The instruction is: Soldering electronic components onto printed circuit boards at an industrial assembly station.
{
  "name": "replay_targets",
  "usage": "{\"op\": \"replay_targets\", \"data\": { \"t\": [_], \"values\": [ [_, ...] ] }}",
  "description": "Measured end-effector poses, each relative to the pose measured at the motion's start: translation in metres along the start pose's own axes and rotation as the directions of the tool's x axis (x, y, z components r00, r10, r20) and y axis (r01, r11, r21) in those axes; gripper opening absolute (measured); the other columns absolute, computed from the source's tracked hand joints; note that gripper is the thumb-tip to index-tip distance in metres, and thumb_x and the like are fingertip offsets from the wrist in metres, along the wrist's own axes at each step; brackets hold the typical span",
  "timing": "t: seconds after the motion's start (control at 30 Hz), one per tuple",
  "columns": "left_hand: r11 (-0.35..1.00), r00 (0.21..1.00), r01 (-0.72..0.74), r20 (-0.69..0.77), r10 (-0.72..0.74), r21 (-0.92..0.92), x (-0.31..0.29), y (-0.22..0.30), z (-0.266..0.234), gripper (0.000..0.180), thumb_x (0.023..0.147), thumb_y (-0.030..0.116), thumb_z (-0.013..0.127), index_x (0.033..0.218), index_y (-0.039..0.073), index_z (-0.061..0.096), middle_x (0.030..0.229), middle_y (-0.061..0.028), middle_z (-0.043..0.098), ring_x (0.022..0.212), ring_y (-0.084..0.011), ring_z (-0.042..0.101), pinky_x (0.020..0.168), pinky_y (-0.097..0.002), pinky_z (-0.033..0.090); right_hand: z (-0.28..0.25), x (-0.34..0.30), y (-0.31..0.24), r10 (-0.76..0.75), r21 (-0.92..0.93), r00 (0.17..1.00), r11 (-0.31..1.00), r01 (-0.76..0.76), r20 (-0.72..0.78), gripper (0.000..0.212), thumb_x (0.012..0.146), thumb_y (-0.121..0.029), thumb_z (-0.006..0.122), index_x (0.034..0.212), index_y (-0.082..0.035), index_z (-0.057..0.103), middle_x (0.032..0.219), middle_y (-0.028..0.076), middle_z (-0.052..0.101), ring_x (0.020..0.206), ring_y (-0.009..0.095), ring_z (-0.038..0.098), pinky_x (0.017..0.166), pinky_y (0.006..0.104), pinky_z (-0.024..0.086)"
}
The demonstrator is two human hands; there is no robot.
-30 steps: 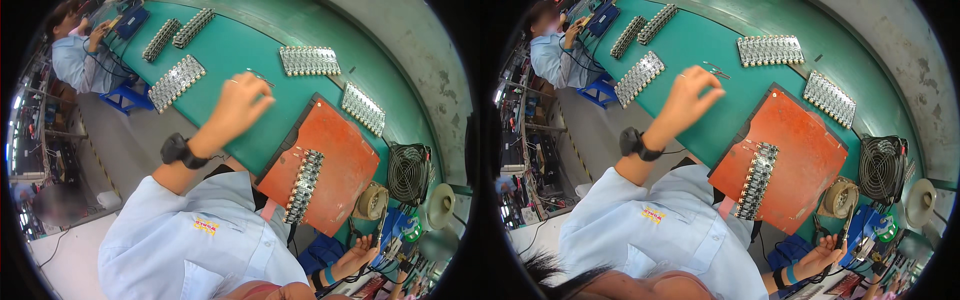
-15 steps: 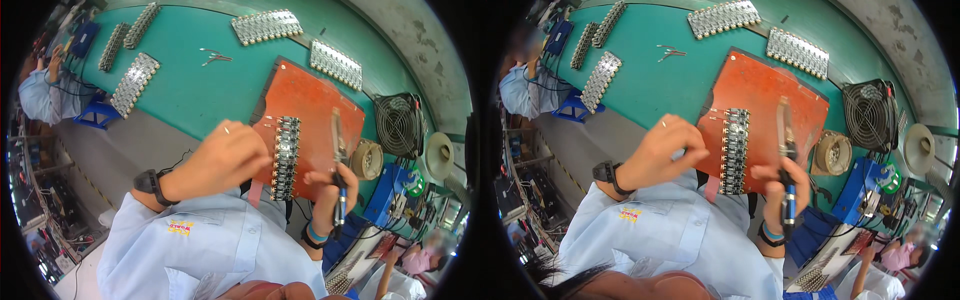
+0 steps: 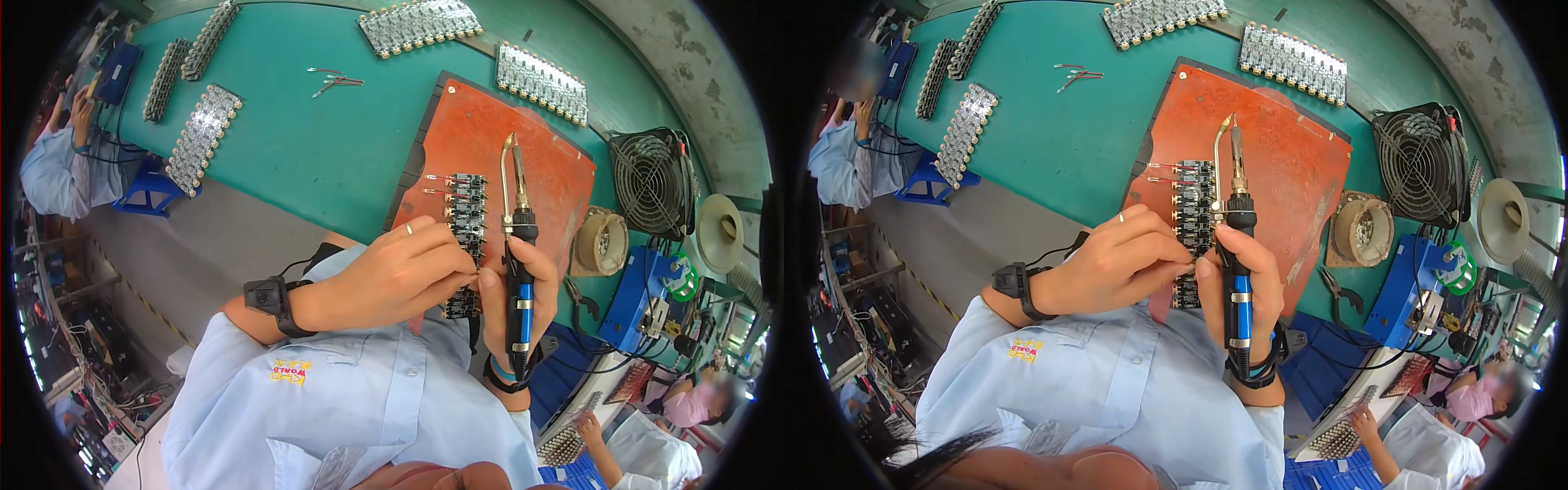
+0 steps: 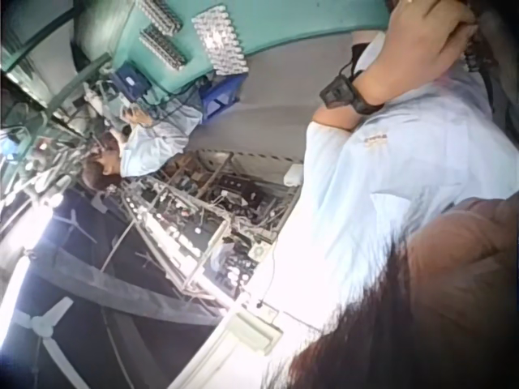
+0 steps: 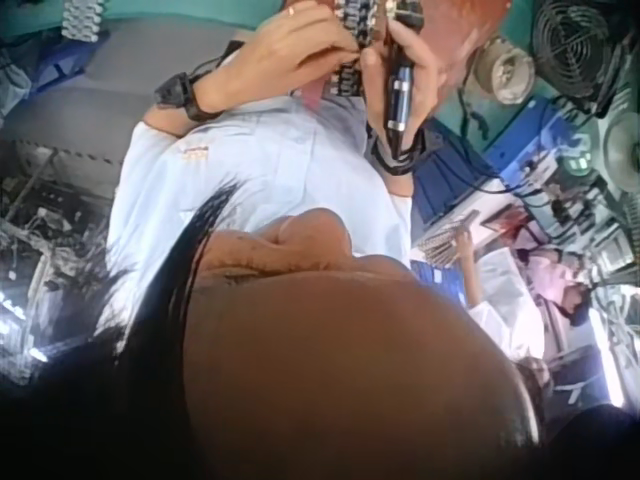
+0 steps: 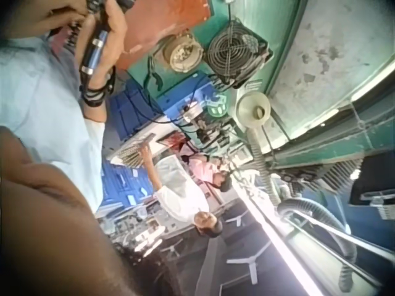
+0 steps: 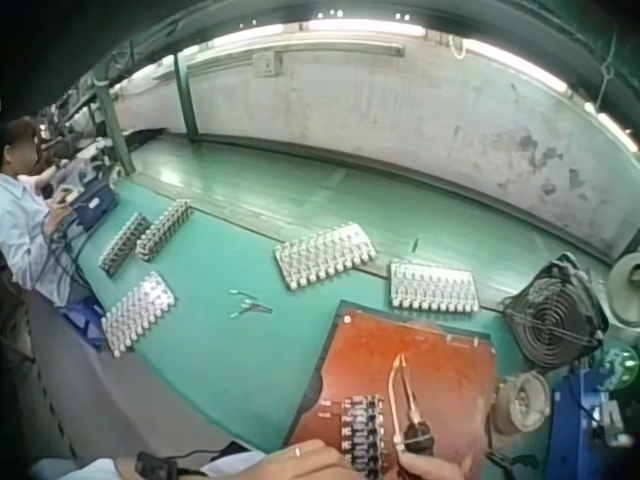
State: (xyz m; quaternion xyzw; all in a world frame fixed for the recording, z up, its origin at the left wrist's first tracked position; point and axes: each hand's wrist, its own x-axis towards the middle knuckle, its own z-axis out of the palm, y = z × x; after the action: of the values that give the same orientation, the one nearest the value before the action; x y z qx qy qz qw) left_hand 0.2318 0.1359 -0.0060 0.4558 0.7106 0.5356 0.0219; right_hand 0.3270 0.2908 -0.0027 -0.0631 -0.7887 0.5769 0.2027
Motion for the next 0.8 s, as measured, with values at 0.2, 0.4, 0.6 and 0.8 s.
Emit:
{"op": "replay_targets", "data": {
  "t": [0.2, 0.4, 0.6, 0.8],
  "values": [
    [0.999, 0.998, -0.023, -0.053, 0.024, 0.032, 0.0003, -0.0043, 0.0006, 0.017, 0.074, 0.001, 0.073, 0.088, 0.003, 0.064, 0.077, -0.0059, 0.057, 0.069, -0.0216, 0.055, 0.062, -0.0325, 0.043, 0.0042, 0.0033, -0.0006, -0.018, -0.058, 1.0, 0.998, 0.017, -0.016, 0.036, 0.083, 0.003, 0.067, 0.117, 0.001, 0.056, 0.082, 0.007, 0.063, 0.071, 0.01, 0.059, 0.066, 0.0237, 0.048],
    [0.998, 0.997, -0.015, -0.081, 0.02, 0.063, 0.0015, -0.0063, -0.0017, 0.017, 0.072, 0.001, 0.075, 0.085, 0.003, 0.064, 0.077, -0.0064, 0.058, 0.068, -0.0212, 0.055, 0.059, -0.0315, 0.043, 0.0037, 0.0062, 0.0043, -0.088, -0.165, 0.996, 0.983, 0.082, -0.029, 0.037, 0.086, 0.004, 0.061, 0.121, 0.002, 0.051, 0.081, 0.008, 0.061, 0.072, 0.011, 0.06, 0.065, 0.0223, 0.048],
    [0.998, 0.995, 0.044, -0.096, -0.039, 0.053, 0.0012, -0.0094, -0.0033, 0.016, 0.071, -0.001, 0.074, 0.083, 0.003, 0.064, 0.074, -0.006, 0.059, 0.066, -0.0205, 0.055, 0.059, -0.0309, 0.044, -0.0022, 0.0082, 0.003, -0.101, 0.038, 0.992, 0.994, 0.104, -0.07, 0.035, 0.089, 0.005, 0.056, 0.123, 0.003, 0.046, 0.097, 0.019, 0.067, 0.09, 0.019, 0.066, 0.077, 0.0268, 0.053],
    [0.997, 0.995, 0.058, -0.089, -0.053, 0.051, 0.002, -0.0097, -0.0028, 0.016, 0.07, -0.001, 0.074, 0.082, 0.003, 0.064, 0.074, -0.0058, 0.059, 0.065, -0.0202, 0.055, 0.06, -0.0304, 0.043, -0.0025, 0.0088, 0.0064, -0.15, 0.053, 0.988, 0.987, 0.152, -0.03, 0.035, 0.088, 0.006, 0.055, 0.122, 0.003, 0.045, 0.098, 0.019, 0.067, 0.094, 0.023, 0.066, 0.088, 0.0347, 0.05]
  ]
}}
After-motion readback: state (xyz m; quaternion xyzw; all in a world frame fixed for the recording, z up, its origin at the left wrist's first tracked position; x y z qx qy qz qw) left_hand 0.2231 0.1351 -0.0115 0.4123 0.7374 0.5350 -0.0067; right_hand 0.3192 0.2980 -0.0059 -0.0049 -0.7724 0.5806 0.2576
